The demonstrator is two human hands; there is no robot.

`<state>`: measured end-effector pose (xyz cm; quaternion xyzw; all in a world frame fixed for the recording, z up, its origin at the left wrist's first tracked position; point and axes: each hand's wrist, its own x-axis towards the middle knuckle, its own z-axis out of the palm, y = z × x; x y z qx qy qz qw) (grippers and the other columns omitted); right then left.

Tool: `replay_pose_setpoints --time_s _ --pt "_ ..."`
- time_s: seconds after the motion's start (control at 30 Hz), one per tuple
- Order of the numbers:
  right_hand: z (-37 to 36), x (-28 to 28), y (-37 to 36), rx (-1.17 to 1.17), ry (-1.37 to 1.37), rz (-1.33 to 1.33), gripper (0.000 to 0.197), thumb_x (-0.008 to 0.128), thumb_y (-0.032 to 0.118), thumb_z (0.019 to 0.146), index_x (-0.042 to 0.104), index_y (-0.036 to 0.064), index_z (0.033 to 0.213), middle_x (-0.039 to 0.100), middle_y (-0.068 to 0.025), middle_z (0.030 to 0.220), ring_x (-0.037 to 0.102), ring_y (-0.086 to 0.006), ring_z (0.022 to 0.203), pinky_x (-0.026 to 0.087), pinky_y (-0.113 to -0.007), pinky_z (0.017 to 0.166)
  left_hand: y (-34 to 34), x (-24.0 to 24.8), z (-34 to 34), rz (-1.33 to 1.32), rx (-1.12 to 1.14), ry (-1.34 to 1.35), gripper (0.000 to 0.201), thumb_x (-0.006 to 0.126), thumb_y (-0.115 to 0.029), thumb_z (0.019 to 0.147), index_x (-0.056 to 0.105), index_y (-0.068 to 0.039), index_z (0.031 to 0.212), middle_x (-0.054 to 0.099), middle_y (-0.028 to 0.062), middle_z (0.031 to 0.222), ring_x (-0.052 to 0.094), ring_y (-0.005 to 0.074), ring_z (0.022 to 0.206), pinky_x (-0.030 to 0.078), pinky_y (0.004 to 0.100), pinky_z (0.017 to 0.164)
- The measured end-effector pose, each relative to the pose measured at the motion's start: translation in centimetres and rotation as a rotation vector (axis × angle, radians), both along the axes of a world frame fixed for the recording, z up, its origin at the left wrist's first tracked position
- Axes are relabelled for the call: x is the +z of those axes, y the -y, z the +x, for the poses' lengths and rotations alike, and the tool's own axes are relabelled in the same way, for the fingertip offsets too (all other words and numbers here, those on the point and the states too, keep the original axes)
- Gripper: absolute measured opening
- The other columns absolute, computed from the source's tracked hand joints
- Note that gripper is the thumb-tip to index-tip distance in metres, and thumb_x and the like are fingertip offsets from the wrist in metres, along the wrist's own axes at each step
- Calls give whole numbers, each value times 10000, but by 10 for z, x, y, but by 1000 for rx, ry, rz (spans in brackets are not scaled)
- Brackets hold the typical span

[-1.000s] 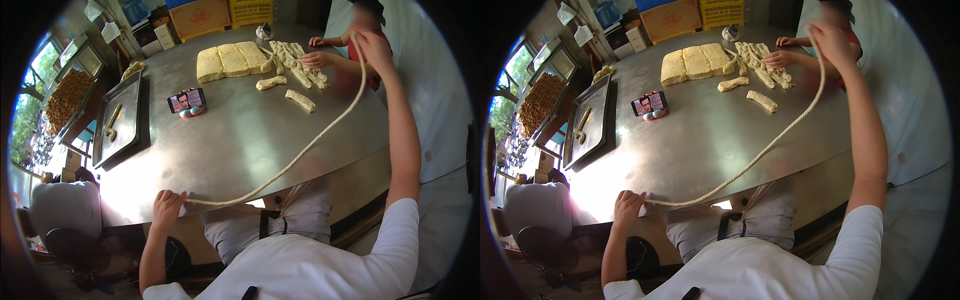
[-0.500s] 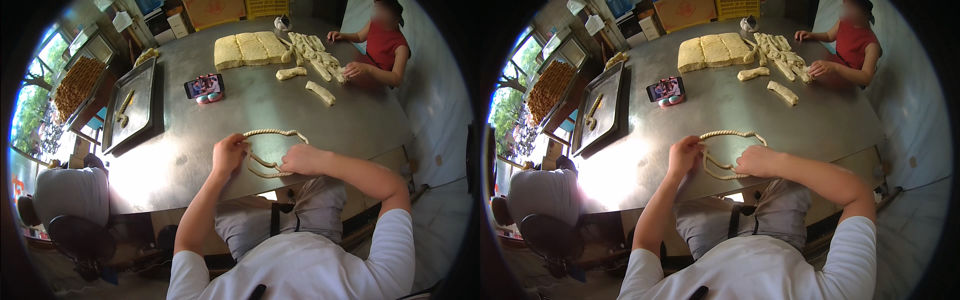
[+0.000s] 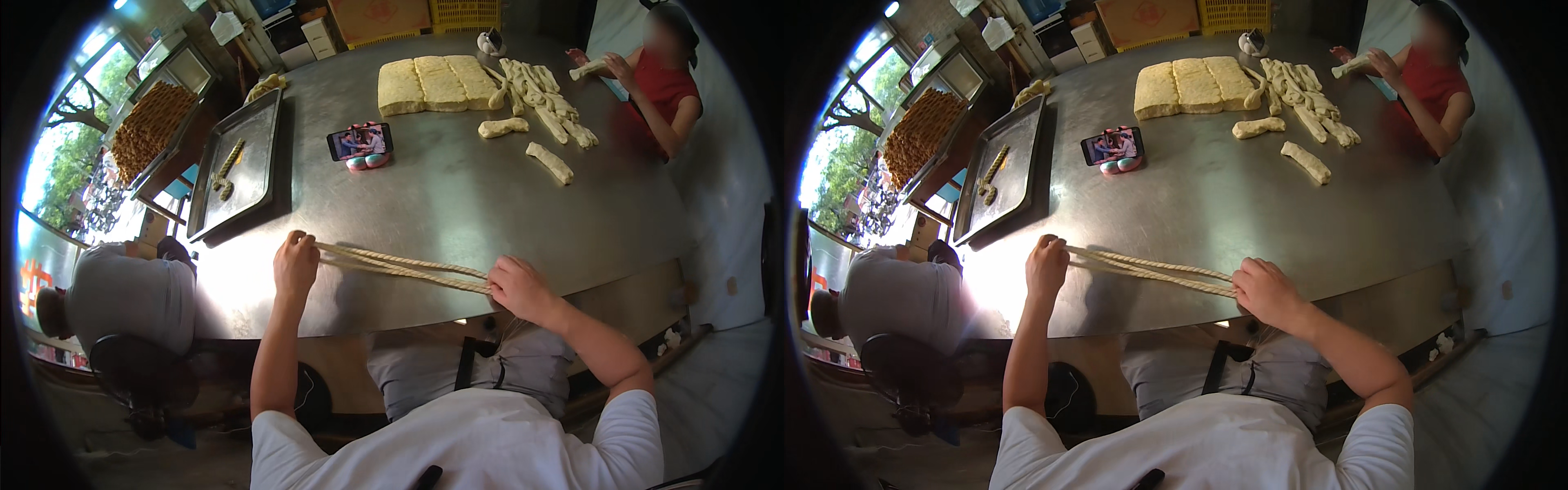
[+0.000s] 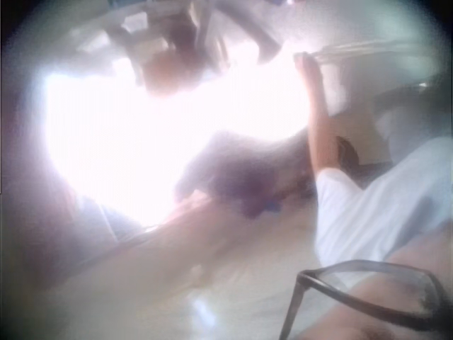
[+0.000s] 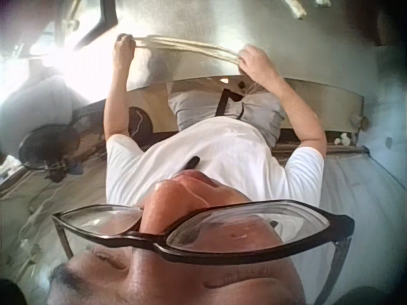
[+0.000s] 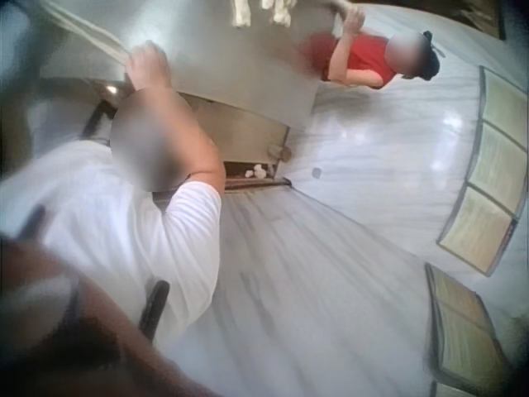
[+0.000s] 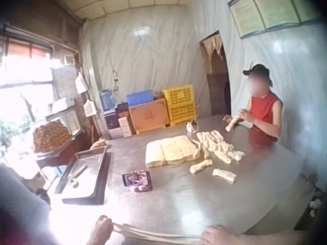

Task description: The person stretches a long piece of dough by hand, folds it, and twists it into a rope-like shape on a metal table.

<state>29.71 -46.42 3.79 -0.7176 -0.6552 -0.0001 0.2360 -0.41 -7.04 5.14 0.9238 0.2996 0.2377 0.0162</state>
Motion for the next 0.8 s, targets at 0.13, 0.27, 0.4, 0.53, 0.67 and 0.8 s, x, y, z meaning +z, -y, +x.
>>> replay_pose_setpoints --time_s 0.13,0.27,0.4,0.53,0.67,0.8 --pt "-13 1 -6 -165 -99 -3 85 711 84 889 641 84 937 638 -89 996 661 -304 932 588 -432 851 98 89 -64 -377 133 135 254 693 45 930 770 -13 1165 795 139 1024 782 264 843 619 379 742" --pt "27 28 -6 -250 123 -112 133 728 52 881 665 52 999 716 -114 973 736 -330 828 613 -464 724 107 104 -49 -878 128 92 192 751 23 946 780 38 1135 777 99 861 745 146 762 595 298 702" --pt "171 74 18 -413 190 198 308 709 63 928 757 99 1231 753 -67 1021 759 -339 910 622 -464 769 81 29 27 -1118 -49 -61 223 825 -162 977 835 39 1074 770 77 774 725 113 707 575 298 676" --pt "142 -52 38 -631 285 9 503 631 93 997 613 -42 1482 623 -218 1531 491 -423 1514 434 -516 1238 72 -15 108 -935 -98 -3 266 831 -231 977 858 -13 1127 772 80 811 712 132 694 566 316 682" --pt "-66 -17 60 -143 26 -294 761 632 213 1015 380 -149 1635 325 -383 1727 273 -507 1659 193 -630 1359 47 -11 39 -989 -126 92 237 817 -49 956 853 -12 1187 776 59 979 718 135 804 585 289 734" --pt "-86 5 9 -163 109 10 744 745 382 1025 498 -46 1581 418 -305 1707 365 -488 1621 325 -604 1303 26 -10 12 -998 -225 75 269 763 33 974 819 33 1237 781 82 1073 744 160 951 612 293 872"
